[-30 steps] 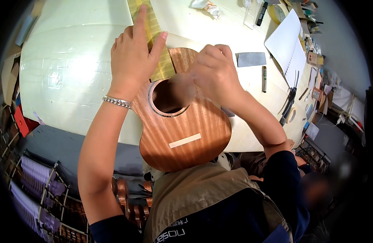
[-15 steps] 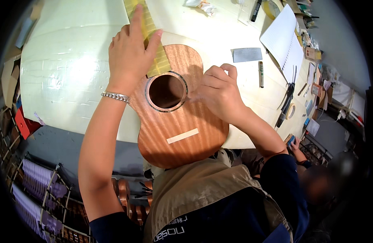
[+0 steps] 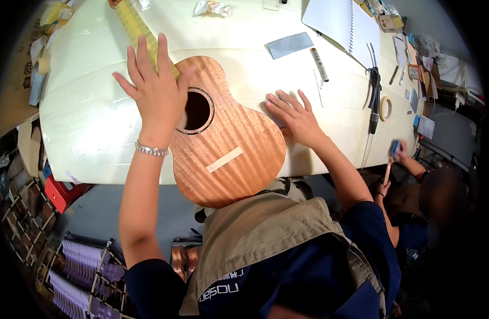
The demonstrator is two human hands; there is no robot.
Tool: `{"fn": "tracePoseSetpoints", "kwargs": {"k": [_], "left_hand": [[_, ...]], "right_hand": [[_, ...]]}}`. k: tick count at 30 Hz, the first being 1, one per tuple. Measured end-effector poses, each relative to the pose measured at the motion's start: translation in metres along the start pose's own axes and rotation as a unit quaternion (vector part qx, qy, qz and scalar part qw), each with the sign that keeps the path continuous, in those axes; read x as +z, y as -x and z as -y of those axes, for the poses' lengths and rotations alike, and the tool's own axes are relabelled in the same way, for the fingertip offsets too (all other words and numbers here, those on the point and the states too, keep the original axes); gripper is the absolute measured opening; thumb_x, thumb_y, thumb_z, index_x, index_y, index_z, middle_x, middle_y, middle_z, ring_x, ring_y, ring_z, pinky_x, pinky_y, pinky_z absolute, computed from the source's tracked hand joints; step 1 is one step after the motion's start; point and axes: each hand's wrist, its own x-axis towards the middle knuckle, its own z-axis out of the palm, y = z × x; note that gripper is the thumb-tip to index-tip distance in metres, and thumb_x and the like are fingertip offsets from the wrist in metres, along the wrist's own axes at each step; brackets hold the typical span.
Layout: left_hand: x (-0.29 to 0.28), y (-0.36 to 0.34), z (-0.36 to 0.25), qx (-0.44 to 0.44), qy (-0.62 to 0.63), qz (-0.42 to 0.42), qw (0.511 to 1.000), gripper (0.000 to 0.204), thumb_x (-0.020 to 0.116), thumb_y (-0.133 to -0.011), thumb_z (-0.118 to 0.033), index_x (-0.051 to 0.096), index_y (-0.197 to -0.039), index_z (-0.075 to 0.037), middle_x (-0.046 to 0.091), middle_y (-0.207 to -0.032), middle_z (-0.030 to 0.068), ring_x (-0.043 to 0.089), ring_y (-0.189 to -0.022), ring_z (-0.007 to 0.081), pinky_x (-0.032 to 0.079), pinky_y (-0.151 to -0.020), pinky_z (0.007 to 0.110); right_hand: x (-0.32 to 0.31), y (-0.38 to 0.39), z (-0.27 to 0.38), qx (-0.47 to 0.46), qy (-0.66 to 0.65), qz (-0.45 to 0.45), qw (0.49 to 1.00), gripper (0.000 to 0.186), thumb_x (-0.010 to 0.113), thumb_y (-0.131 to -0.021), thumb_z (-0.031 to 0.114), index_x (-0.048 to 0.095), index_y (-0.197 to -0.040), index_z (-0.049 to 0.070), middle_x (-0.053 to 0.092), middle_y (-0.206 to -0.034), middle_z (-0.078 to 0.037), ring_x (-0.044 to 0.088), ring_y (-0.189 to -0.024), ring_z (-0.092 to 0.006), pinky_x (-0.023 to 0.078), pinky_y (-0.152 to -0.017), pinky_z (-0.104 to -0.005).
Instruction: The person sands the body and neck of a ukulele using a sanding block at a workbench, turning the instrument to reach different sides.
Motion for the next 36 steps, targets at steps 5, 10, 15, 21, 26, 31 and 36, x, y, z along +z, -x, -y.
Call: {"fn": "tracePoseSetpoints", "kwargs": {"k": [5, 10, 15, 21, 26, 31, 36], "left_hand": [[0.005, -0.038, 0.033, -0.101, 0.138, 0.002, 0.985, 0.081, 0.045, -0.087, -0.063, 0.028, -0.144, -0.008, 0.022, -0.144, 0.0257, 0.02, -0.134, 0.0423, 0.01, -0.106, 0.064], [0.046, -0.033, 0.048, -0.147, 0.033, 0.03, 0.988, 0.082, 0.045, -0.088, -0.06, 0.021, -0.145, -0.005, 0.027, -0.139, 0.0298, 0.026, -0.13, 0.0453, 0.02, -0.106, 0.058], [0.033, -0.038, 0.035, -0.198, 0.172, 0.077, 0.962, 0.078, 0.048, -0.088, -0.051, 0.02, -0.145, -0.006, 0.047, -0.123, 0.0277, 0.042, -0.118, 0.0423, 0.04, -0.095, 0.048], [0.033, -0.035, 0.037, -0.197, 0.165, 0.067, 0.964, 0.078, 0.05, -0.088, -0.049, 0.02, -0.145, -0.006, 0.052, -0.118, 0.0261, 0.046, -0.114, 0.041, 0.044, -0.089, 0.048], [0.033, -0.036, 0.035, -0.196, 0.174, 0.058, 0.963, 0.077, 0.052, -0.088, -0.047, 0.02, -0.144, -0.006, 0.053, -0.115, 0.0268, 0.048, -0.111, 0.0414, 0.045, -0.087, 0.048], [0.03, -0.036, 0.035, -0.194, 0.184, 0.054, 0.962, 0.076, 0.053, -0.088, -0.043, 0.02, -0.145, -0.005, 0.053, -0.112, 0.0282, 0.05, -0.107, 0.0422, 0.046, -0.086, 0.047], [0.035, -0.038, 0.034, -0.186, 0.161, 0.038, 0.968, 0.076, 0.053, -0.088, -0.042, 0.019, -0.145, -0.005, 0.054, -0.111, 0.0274, 0.051, -0.104, 0.0412, 0.046, -0.085, 0.047]], "right_hand": [[0.03, -0.006, -0.037, -0.035, 0.052, -0.126, 0.99, 0.054, 0.069, -0.077, 0.028, 0.054, -0.127, 0.011, 0.058, -0.126, -0.005, 0.057, -0.111, -0.0207, 0.048, -0.087, -0.0339], [-0.017, -0.054, 0.032, -0.084, -0.056, -0.234, 0.967, 0.048, 0.065, -0.082, 0.027, 0.056, -0.12, -0.001, 0.064, -0.115, -0.013, 0.066, -0.089, -0.0233, 0.053, -0.077, -0.0311], [-0.021, -0.075, 0.069, -0.103, -0.084, -0.079, 0.988, 0.064, 0.068, -0.075, 0.032, 0.049, -0.125, -0.004, 0.048, -0.128, -0.017, 0.048, -0.117, -0.0282, 0.042, -0.1, -0.0379], [-0.02, -0.082, 0.081, -0.088, -0.067, -0.119, 0.987, 0.063, 0.07, -0.072, 0.03, 0.053, -0.122, -0.004, 0.053, -0.124, -0.017, 0.049, -0.12, -0.0302, 0.041, -0.101, -0.0394], [-0.013, -0.073, 0.086, -0.097, -0.03, -0.099, 0.99, 0.05, 0.061, -0.078, 0.019, 0.054, -0.122, -0.004, 0.056, -0.124, -0.018, 0.05, -0.122, -0.0321, 0.04, -0.102, -0.0417], [-0.022, -0.085, 0.087, -0.084, -0.037, -0.062, 0.994, 0.044, 0.049, -0.082, 0.008, 0.052, -0.125, -0.004, 0.053, -0.128, -0.018, 0.047, -0.125, -0.0305, 0.036, -0.106, -0.0424], [-0.02, -0.069, 0.085, -0.133, -0.046, -0.032, 0.99, 0.051, 0.051, -0.08, 0.009, 0.047, -0.13, -0.002, 0.05, -0.133, -0.014, 0.042, -0.13, -0.0266, 0.03, -0.11, -0.042]]}}
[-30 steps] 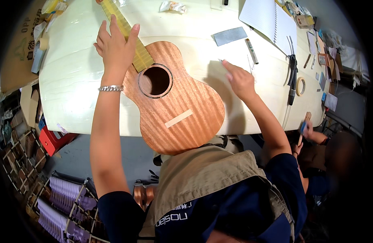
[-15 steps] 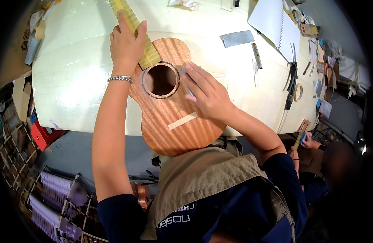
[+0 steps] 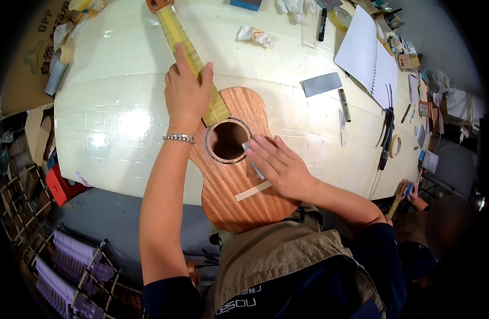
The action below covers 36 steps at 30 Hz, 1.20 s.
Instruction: The person sands the body and neck of a ukulele using a sanding block at a workbench, turning the instrument to reach different sides.
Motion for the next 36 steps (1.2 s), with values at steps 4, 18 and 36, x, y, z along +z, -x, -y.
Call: {"fn": "tracePoseSetpoints", "kwargs": {"k": [4, 18, 36], "left_hand": [[-0.005, 0.001, -0.001, -0.009, 0.004, 0.018, 1.0, 0.076, 0.053, -0.088, -0.043, 0.018, -0.145, -0.006, 0.054, -0.109, 0.0269, 0.052, -0.104, 0.0407, 0.047, -0.084, 0.046], [0.0, 0.001, 0.001, -0.015, 0.005, 0.016, 1.0, 0.076, 0.052, -0.088, -0.045, 0.019, -0.145, -0.008, 0.054, -0.109, 0.0254, 0.052, -0.105, 0.04, 0.048, -0.081, 0.047], [0.001, 0.003, 0.001, -0.017, -0.012, 0.02, 1.0, 0.077, 0.051, -0.087, -0.048, 0.021, -0.145, -0.009, 0.054, -0.11, 0.0249, 0.051, -0.107, 0.0404, 0.048, -0.082, 0.046]], "right_hand": [[-0.001, -0.051, -0.019, -0.008, -0.056, -0.02, 0.998, 0.052, 0.056, -0.077, 0.008, 0.05, -0.127, -0.001, 0.052, -0.13, -0.014, 0.045, -0.127, -0.0262, 0.029, -0.111, -0.0418], [-0.006, -0.008, -0.016, -0.055, -0.044, 0.025, 0.997, 0.052, 0.063, -0.074, 0.016, 0.054, -0.123, 0.0, 0.055, -0.128, -0.012, 0.046, -0.126, -0.0242, 0.033, -0.108, -0.0429], [0.001, -0.019, -0.019, -0.013, -0.089, -0.029, 0.996, 0.053, 0.066, -0.071, 0.009, 0.056, -0.122, 0.007, 0.06, -0.123, -0.009, 0.053, -0.119, -0.0208, 0.036, -0.106, -0.0404]]}}
